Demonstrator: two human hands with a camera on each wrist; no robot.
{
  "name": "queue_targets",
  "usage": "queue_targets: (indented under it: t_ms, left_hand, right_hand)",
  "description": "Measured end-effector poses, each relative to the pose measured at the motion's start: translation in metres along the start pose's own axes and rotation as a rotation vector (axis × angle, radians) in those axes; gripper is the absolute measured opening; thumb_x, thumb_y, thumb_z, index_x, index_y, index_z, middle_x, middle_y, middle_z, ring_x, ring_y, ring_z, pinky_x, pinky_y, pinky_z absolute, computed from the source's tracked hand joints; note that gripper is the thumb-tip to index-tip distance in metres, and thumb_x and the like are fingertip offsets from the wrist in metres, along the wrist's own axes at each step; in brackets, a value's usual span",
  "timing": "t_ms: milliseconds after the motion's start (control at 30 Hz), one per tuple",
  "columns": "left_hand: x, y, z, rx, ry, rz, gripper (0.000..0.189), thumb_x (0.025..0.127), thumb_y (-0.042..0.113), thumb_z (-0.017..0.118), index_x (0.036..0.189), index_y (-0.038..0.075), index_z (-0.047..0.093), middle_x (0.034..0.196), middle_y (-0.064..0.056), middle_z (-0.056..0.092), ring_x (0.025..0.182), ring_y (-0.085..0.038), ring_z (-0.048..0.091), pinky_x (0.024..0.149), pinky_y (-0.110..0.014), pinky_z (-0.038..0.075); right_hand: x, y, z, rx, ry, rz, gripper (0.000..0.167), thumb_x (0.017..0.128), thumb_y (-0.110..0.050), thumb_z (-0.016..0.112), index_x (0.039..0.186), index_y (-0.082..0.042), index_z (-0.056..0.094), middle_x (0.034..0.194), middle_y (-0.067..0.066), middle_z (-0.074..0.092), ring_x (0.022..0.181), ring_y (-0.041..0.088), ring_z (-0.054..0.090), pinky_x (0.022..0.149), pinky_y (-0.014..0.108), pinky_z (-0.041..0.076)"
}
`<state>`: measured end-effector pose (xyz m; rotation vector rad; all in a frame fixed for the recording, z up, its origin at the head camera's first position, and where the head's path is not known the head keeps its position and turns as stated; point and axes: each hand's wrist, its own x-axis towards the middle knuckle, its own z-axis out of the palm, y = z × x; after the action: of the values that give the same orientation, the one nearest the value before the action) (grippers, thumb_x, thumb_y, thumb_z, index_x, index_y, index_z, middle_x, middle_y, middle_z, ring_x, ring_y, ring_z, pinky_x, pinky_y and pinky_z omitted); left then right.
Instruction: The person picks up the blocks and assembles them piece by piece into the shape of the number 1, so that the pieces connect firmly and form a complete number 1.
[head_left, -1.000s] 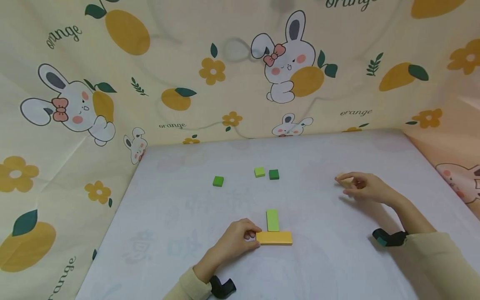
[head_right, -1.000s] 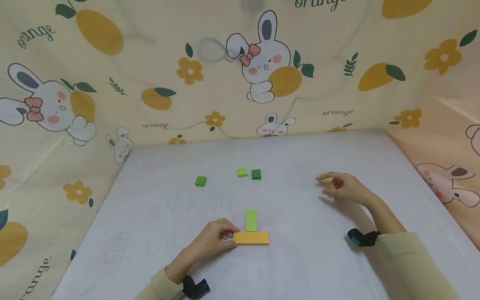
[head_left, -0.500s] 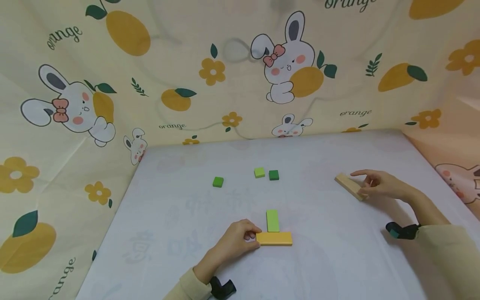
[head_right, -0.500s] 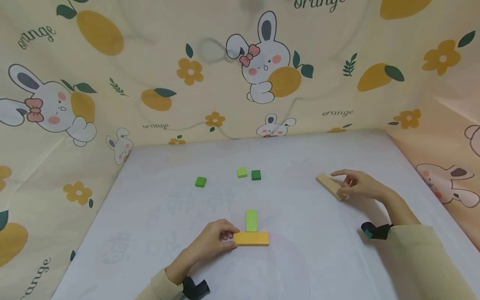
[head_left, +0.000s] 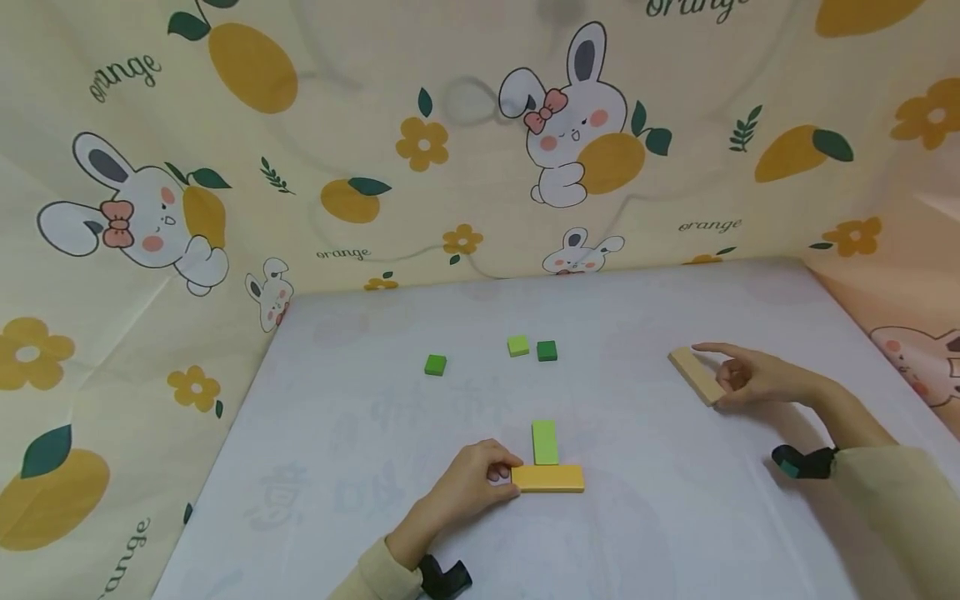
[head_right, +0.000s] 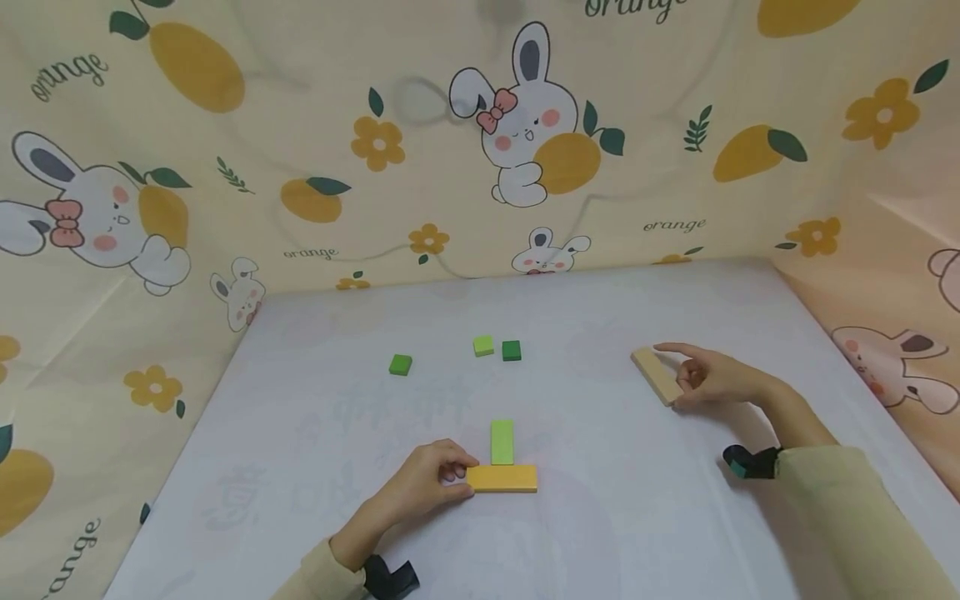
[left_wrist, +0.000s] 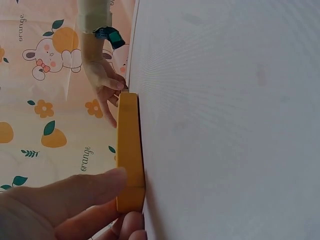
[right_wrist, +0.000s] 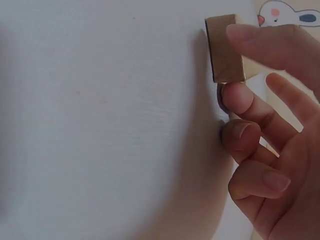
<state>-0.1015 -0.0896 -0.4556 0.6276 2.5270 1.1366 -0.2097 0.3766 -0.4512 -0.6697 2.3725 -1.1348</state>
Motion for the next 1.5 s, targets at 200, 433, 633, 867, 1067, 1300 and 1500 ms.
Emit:
queue_targets:
  t_ms: [200, 433, 633, 867, 1067, 1300, 1500]
  left_hand:
    - [0.001, 0.0, 0.0, 0.005, -0.003, -0.005, 0.028, 0.076, 0.004, 0.077, 0.104, 0.0, 0.072, 0.088, -0.007, 0.065, 0.075, -0.005, 0.053, 0.067, -0.015, 0.046]
    - [0.0, 0.0, 0.0, 0.009, -0.004, -0.009, 0.028, 0.076, 0.005, 0.077, 0.104, 0.001, 0.072, 0.088, -0.007, 0.065, 0.075, -0.004, 0.053, 0.067, -0.015, 0.046]
    - [0.0, 0.0, 0.0, 0.005, -0.008, -0.016, 0.028, 0.077, 0.005, 0.077, 0.104, 0.001, 0.072, 0.087, -0.007, 0.064, 0.075, -0.003, 0.052, 0.067, -0.014, 0.046]
    - [0.0, 0.001, 0.0, -0.001, -0.009, -0.016, 0.028, 0.077, 0.005, 0.077, 0.104, 0.0, 0.072, 0.088, -0.008, 0.064, 0.076, -0.006, 0.053, 0.067, -0.014, 0.045]
    - [0.0, 0.001, 0.0, 0.012, -0.002, -0.011, 0.028, 0.076, 0.005, 0.077, 0.104, 0.001, 0.072, 0.087, -0.008, 0.064, 0.075, -0.005, 0.053, 0.067, -0.014, 0.045]
    - [0.0, 0.0, 0.0, 0.013, 0.002, -0.002, 0.028, 0.077, 0.004, 0.077, 0.104, 0.0, 0.072, 0.087, -0.009, 0.065, 0.075, -0.006, 0.053, 0.067, -0.014, 0.045]
    - [0.0, 0.001, 0.0, 0.013, 0.002, -0.001, 0.027, 0.077, 0.004, 0.076, 0.103, 0.0, 0.072, 0.087, -0.009, 0.065, 0.075, -0.006, 0.053, 0.067, -0.013, 0.044]
  right_hand:
    - [0.006, 0.002, -0.007, 0.058, -0.104, 0.0, 0.094, 0.078, -0.003, 0.073, 0.149, -0.038, 0.024, 0.074, 0.001, 0.048, 0.066, 0.006, 0.048, 0.058, 0.025, 0.04]
    - [0.013, 0.002, -0.012, 0.044, -0.164, 0.065, 0.097, 0.076, -0.007, 0.075, 0.153, -0.027, 0.02, 0.075, -0.003, 0.046, 0.066, 0.006, 0.046, 0.058, 0.024, 0.038]
    - [0.014, 0.003, -0.01, 0.051, -0.149, 0.091, 0.094, 0.074, -0.008, 0.076, 0.152, -0.02, 0.025, 0.075, -0.005, 0.047, 0.067, 0.006, 0.047, 0.061, 0.024, 0.038]
    - [0.012, 0.005, -0.004, 0.029, -0.06, 0.019, 0.088, 0.072, -0.005, 0.078, 0.146, -0.016, 0.03, 0.07, -0.002, 0.046, 0.064, 0.003, 0.048, 0.061, 0.023, 0.038]
    - [0.007, 0.008, 0.004, 0.014, 0.1, 0.018, 0.081, 0.072, 0.0, 0.077, 0.138, -0.022, 0.035, 0.071, -0.002, 0.046, 0.063, 0.003, 0.045, 0.056, 0.025, 0.036]
    - [0.006, 0.003, 0.014, -0.008, 0.208, 0.068, 0.081, 0.072, 0.0, 0.078, 0.136, 0.003, 0.029, 0.071, -0.003, 0.046, 0.063, 0.004, 0.044, 0.057, 0.024, 0.035]
    - [0.007, -0.003, 0.024, -0.006, 0.223, 0.047, 0.081, 0.072, 0.0, 0.078, 0.135, 0.005, 0.029, 0.072, -0.004, 0.045, 0.063, 0.002, 0.043, 0.057, 0.023, 0.034]
